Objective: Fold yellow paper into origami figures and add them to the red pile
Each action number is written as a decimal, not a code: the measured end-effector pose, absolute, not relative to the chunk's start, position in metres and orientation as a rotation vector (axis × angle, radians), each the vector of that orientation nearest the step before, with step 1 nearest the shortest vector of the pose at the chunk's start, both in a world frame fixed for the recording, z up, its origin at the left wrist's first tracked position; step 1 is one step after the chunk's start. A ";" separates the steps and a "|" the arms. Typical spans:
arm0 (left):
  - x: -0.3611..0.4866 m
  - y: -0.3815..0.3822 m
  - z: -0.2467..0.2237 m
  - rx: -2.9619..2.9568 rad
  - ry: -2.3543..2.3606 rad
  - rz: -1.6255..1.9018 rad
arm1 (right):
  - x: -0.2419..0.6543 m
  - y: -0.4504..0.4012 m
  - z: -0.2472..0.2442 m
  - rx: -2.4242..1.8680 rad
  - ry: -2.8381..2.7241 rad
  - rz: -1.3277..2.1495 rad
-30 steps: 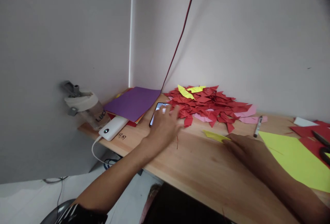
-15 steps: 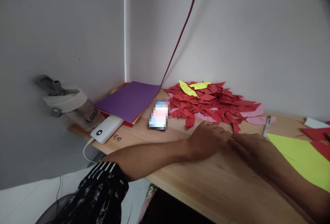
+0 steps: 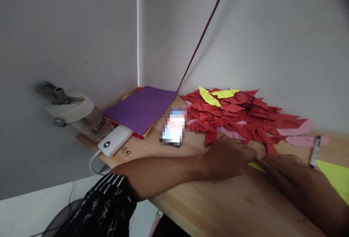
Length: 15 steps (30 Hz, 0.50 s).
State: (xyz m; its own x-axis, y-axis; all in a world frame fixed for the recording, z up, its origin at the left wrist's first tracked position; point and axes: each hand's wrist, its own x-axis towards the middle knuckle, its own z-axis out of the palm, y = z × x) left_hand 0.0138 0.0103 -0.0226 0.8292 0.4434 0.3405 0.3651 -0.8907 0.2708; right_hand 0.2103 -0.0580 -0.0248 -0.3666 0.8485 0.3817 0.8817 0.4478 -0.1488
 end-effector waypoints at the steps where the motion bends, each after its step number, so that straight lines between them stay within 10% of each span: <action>1: 0.014 0.011 -0.022 2.816 0.645 0.592 | 0.211 -0.058 -0.025 -1.451 -2.304 -0.104; 15: 0.013 0.007 -0.023 2.704 0.672 0.588 | 0.201 -0.067 -0.010 -1.479 -2.220 -0.252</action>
State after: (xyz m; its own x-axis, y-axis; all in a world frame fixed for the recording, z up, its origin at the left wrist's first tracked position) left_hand 0.0128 0.0070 -0.0229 0.8074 0.4985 0.3156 0.3787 -0.8480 0.3708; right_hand 0.2009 -0.0667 -0.0099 -0.3177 0.8247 0.4678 0.9087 0.4057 -0.0982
